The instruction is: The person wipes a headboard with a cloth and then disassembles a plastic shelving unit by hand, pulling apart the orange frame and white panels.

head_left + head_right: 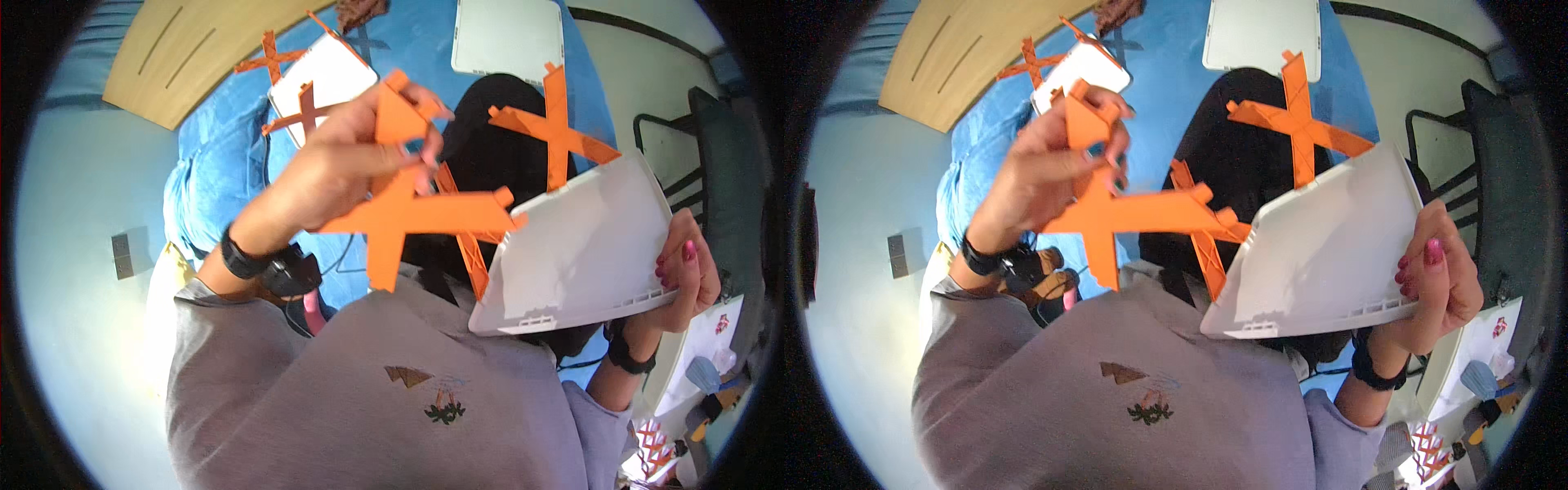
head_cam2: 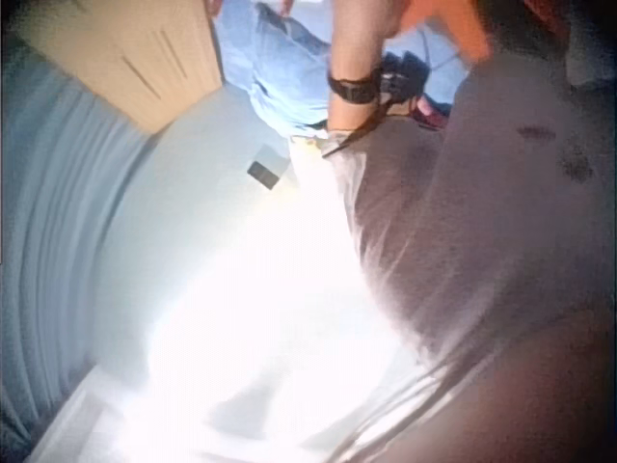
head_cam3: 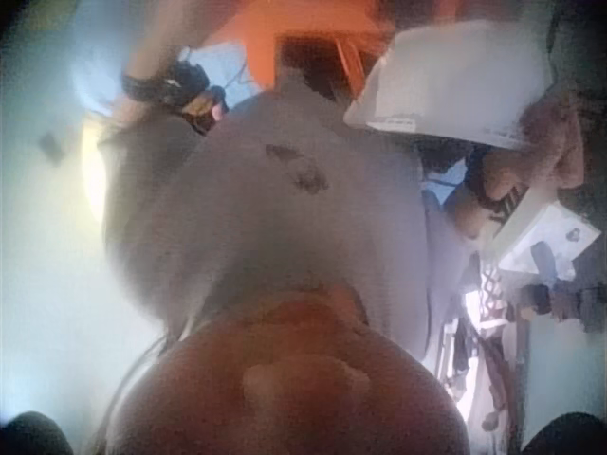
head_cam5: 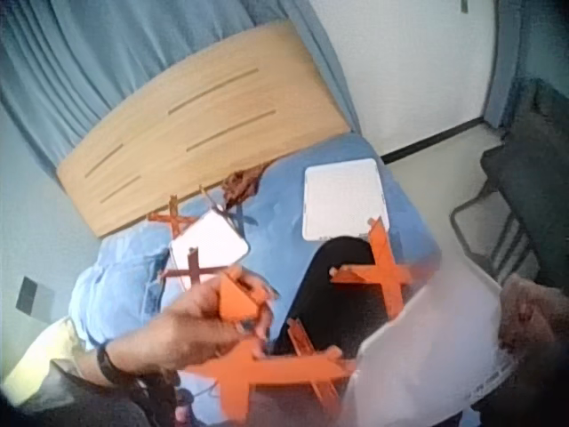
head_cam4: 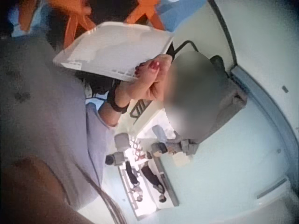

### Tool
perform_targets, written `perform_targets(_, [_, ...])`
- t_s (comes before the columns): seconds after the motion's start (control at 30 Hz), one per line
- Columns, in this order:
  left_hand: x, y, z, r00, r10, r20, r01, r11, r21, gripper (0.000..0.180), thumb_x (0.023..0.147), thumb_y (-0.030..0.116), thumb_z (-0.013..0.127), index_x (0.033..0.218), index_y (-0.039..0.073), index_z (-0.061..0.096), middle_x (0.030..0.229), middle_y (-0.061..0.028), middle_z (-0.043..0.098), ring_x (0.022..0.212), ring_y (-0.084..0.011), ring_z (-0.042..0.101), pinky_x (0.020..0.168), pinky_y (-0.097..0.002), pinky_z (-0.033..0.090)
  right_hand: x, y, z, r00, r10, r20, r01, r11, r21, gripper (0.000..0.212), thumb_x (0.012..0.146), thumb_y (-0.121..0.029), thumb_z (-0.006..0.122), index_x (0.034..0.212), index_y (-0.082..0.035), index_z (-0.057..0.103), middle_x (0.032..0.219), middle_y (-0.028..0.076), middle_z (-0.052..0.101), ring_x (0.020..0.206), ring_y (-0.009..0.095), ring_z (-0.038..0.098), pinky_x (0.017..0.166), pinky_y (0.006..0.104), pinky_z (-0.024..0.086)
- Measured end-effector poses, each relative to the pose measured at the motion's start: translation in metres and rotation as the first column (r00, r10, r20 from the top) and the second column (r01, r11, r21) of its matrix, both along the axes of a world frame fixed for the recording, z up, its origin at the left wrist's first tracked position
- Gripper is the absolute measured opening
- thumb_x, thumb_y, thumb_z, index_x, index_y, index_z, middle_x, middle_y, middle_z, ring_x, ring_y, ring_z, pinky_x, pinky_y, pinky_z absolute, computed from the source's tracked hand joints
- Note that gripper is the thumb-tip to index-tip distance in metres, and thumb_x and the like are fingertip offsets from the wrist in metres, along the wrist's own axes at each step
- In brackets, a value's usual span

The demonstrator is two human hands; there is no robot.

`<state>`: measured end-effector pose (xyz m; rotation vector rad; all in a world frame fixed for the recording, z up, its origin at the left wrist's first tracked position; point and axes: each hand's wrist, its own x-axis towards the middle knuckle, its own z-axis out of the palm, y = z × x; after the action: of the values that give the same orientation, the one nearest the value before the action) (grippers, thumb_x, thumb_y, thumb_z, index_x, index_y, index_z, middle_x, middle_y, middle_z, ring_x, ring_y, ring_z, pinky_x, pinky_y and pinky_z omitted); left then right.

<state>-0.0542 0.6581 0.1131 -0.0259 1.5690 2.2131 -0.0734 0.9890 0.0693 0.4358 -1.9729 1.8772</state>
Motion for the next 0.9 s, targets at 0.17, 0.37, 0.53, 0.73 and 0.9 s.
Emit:
perform_targets(0.17, [-0.003, 0.011, -0.005, 0.993, -0.116, -0.011, 0.116, 0.993, -0.019, 0.038, 0.086, 0.002, 0.052, 0.121, 0.002, 0.037, 0.091, -0.0113, 0.055, 0.078, -0.0178, 0.06, 0.07, -0.0267, 0.047, 0.0, -0.002, 0.003, 1.0, 0.021, -0.001, -0.021, 1.0, 0.021, 0.022, 0.077, -0.011, 0.048, 0.06, 0.004, 0.05, 0.055, 0.007, 0.044, 0.053, 0.011, 0.037, 0.051, 0.0222, 0.023])
perform_targets(0.37, [-0.003, 0.023, -0.005, 0.991, -0.13, -0.033, 0.131, 0.991, 0.017, 0.042, 0.085, 0.001, 0.052, 0.123, 0.004, 0.034, 0.094, -0.0141, 0.056, 0.078, -0.0196, 0.061, 0.071, -0.0286, 0.049, -0.003, -0.008, 0.007, 0.997, 0.074, -0.03, -0.074, 0.997, 0.004, 0.025, 0.079, -0.011, 0.048, 0.059, 0.003, 0.049, 0.055, 0.007, 0.045, 0.051, 0.009, 0.037, 0.05, 0.0214, 0.023])
perform_targets(0.53, [-0.001, 0.026, -0.005, 0.992, -0.091, -0.084, 0.087, 0.995, -0.055, 0.043, 0.084, 0.002, 0.053, 0.124, 0.005, 0.034, 0.091, -0.0127, 0.055, 0.077, -0.0203, 0.061, 0.071, -0.0292, 0.05, -0.003, -0.004, 0.002, 1.0, 0.018, -0.025, -0.02, 0.996, -0.087, 0.027, 0.079, -0.011, 0.051, 0.054, -0.003, 0.048, 0.054, 0.007, 0.046, 0.049, 0.009, 0.036, 0.05, 0.0211, 0.026])
perform_targets(0.73, [0.003, 0.035, -0.003, 0.985, -0.134, -0.109, 0.125, 0.988, -0.088, 0.042, 0.085, 0.003, 0.055, 0.122, 0.006, 0.035, 0.089, -0.0134, 0.058, 0.074, -0.0219, 0.064, 0.067, -0.0292, 0.052, -0.006, 0.002, -0.003, 0.987, 0.068, -0.146, -0.073, 0.997, -0.033, 0.026, 0.077, -0.01, 0.049, 0.052, -0.002, 0.046, 0.049, 0.006, 0.043, 0.05, 0.011, 0.037, 0.053, 0.024, 0.027])
perform_targets(0.9, [0.004, 0.041, -0.007, 0.96, -0.244, -0.135, 0.227, 0.965, -0.128, 0.04, 0.084, 0.004, 0.057, 0.118, 0.005, 0.035, 0.086, -0.0146, 0.06, 0.074, -0.0227, 0.065, 0.066, -0.0297, 0.054, -0.009, 0.006, -0.012, 0.952, 0.103, -0.288, -0.1, 0.995, 0.025, 0.025, 0.073, -0.01, 0.045, 0.049, -0.005, 0.042, 0.047, 0.006, 0.04, 0.055, 0.015, 0.039, 0.06, 0.0315, 0.03])
